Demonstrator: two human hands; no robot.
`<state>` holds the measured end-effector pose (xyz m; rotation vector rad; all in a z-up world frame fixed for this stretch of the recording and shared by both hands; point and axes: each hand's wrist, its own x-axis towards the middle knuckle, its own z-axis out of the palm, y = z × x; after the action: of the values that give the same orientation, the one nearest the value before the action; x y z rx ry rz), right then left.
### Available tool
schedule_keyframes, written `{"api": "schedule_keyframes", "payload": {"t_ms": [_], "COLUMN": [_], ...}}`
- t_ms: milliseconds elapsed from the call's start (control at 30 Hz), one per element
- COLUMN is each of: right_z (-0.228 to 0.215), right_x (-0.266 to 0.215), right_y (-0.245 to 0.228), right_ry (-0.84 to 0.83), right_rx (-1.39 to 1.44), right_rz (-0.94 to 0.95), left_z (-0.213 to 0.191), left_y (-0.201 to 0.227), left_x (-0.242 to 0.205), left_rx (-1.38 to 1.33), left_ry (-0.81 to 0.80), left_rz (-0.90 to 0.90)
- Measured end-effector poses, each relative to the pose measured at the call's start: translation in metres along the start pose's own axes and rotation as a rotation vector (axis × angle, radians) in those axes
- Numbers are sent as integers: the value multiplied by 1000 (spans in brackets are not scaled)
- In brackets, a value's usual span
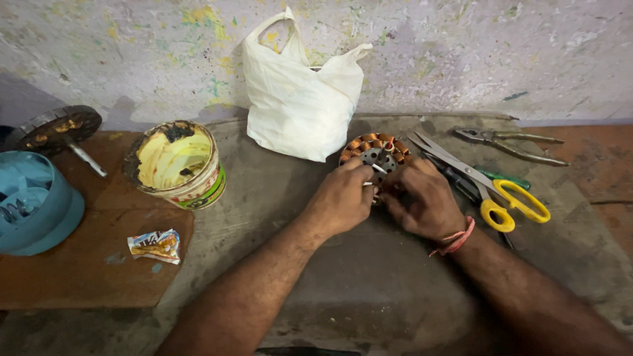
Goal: The person winds copper wire around the slots of a circular motor stator by hand. They repeatedly insert and pull the wire through the slots, adjusting the coil shape and tension throughout the process.
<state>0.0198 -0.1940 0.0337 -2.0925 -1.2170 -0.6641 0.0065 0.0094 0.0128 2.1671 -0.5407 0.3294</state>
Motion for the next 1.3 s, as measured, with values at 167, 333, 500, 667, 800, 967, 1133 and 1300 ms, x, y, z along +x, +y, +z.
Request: {"api": "schedule_keyframes", "payload": {"t_ms": [167, 333, 500, 667, 800, 967, 1133, 1300], "right_z": [4, 15, 25, 19, 19, 20, 20, 18], "right_x": [-3, -11, -12, -3, -2, -3, -1, 3], "right_y": [2, 14, 18, 8, 11, 14, 13, 7], "right_ry": [13, 22, -65, -43, -97, -74, -54, 11], "right_rx": [-42, -136, -246, -176, -120, -150, -191, -165], "right_rz": [-1, -11, 20, -64, -52, -125, -156, -185], "left_z": [0, -1, -1, 0, 0, 2, 1, -1], "left_y": [1, 1, -1, -3, -5, -6, -9, -6], "left_x": [-1, 2, 0, 0, 2, 1, 2, 2], "left_rx": [35, 46, 44, 18, 2, 12, 4, 5], "left_ry": [-1, -11, -22, -6, -35, 23, 27, 15], "left_rz": [2, -17, -8, 19, -14, 30, 57, 33]}}
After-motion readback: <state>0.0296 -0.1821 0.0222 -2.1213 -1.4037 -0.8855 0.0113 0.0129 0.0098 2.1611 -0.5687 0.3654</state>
